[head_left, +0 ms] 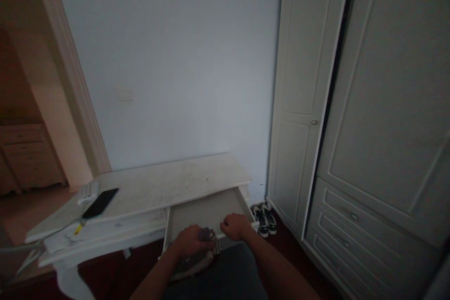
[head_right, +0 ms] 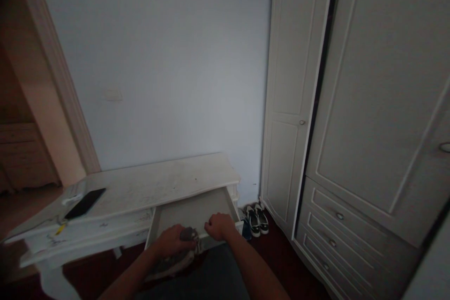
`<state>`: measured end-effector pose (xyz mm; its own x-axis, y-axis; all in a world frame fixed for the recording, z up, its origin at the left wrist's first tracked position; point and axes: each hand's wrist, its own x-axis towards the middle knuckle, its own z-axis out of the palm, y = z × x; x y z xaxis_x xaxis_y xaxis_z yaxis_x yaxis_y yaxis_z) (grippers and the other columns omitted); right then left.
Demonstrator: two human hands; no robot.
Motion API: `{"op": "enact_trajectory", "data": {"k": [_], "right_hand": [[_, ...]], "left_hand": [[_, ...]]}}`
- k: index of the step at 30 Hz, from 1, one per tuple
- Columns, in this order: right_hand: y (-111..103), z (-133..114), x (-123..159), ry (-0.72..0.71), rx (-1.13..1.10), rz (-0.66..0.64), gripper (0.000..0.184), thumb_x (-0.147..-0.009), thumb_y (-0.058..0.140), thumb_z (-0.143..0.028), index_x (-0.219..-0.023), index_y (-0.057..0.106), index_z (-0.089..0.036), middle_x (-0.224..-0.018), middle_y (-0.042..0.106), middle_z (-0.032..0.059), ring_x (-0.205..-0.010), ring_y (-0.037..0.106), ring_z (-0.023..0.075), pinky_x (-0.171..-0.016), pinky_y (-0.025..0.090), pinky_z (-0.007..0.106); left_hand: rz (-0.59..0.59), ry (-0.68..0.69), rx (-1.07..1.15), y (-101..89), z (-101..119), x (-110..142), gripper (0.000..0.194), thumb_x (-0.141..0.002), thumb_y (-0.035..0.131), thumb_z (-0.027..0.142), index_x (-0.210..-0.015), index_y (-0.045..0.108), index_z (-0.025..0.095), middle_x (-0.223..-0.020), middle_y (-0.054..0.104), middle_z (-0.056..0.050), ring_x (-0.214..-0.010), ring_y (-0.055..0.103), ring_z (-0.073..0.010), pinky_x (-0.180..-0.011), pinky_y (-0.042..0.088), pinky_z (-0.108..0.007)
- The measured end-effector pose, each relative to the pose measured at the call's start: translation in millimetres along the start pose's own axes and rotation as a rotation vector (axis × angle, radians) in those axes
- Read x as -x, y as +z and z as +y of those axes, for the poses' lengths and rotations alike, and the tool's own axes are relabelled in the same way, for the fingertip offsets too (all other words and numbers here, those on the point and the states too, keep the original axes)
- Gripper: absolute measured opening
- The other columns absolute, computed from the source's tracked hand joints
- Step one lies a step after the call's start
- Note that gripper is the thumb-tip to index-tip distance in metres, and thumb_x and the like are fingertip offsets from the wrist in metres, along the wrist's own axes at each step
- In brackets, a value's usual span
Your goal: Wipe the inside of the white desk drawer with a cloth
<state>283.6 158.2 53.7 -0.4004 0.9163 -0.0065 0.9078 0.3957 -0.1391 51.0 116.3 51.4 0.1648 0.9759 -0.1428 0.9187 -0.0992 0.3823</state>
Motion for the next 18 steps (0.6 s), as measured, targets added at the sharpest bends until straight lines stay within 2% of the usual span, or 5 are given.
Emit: {"op": "enact_trajectory", "data": {"k": [4, 10, 14, 18], "right_hand": [[1, 0, -1, 0.004, 0.002, 0.0, 0.051, -0.099, 0.042, -0.049, -0.101, 0.083, -0.02, -0.106, 0.08, 0.0179, -0.099, 0.077, 0.0339, -0.082, 0.056, 0.042], [2, 0, -1, 0.006, 0.001, -0.008, 0.05, -0.099, 0.042, -0.049, -0.102, 0.082, -0.02, -0.108, 0.08, 0.0177, -0.101, 0.076, 0.0331, -0.085, 0.056, 0.042], [1, 0, -1, 0.006, -0.002, -0.011, 0.052, -0.099, 0.041, -0.05, -0.101, 0.083, -0.019, -0.107, 0.08, 0.0184, -0.099, 0.077, 0.0338, -0.082, 0.056, 0.042], [1, 0, 0, 0.007, -0.005, -0.007, 0.051, -0.099, 0.041, -0.05, -0.101, 0.083, -0.02, -0.106, 0.08, 0.0177, -0.099, 0.077, 0.0329, -0.083, 0.056, 0.041]], "left_hand": [[0.03, -0.008, 0.129, -0.2, -2, -3, 0.065, -0.079, 0.054, 0.08, -0.092, 0.075, 0.02, -0.094, 0.077, -0.007, -0.094, 0.07, -0.0276, -0.073, 0.045, -0.031], [0.06, 0.043, 0.591, -4.6, -8, -9, 0.075, -0.068, 0.061, 0.091, -0.074, 0.071, 0.017, -0.068, 0.069, -0.003, -0.076, 0.066, -0.0235, -0.068, 0.045, -0.031], [0.115, -0.03, 0.771, -13.2, -17, -8, 0.084, -0.069, 0.055, 0.095, -0.087, 0.075, 0.016, -0.08, 0.077, -0.007, -0.08, 0.071, -0.0258, -0.074, 0.052, -0.034], [0.142, -0.216, 1.109, -23.1, -29, -3, 0.092, -0.057, 0.067, 0.096, -0.098, 0.078, 0.014, -0.089, 0.081, -0.013, -0.085, 0.076, -0.0299, -0.085, 0.058, -0.039]]}}
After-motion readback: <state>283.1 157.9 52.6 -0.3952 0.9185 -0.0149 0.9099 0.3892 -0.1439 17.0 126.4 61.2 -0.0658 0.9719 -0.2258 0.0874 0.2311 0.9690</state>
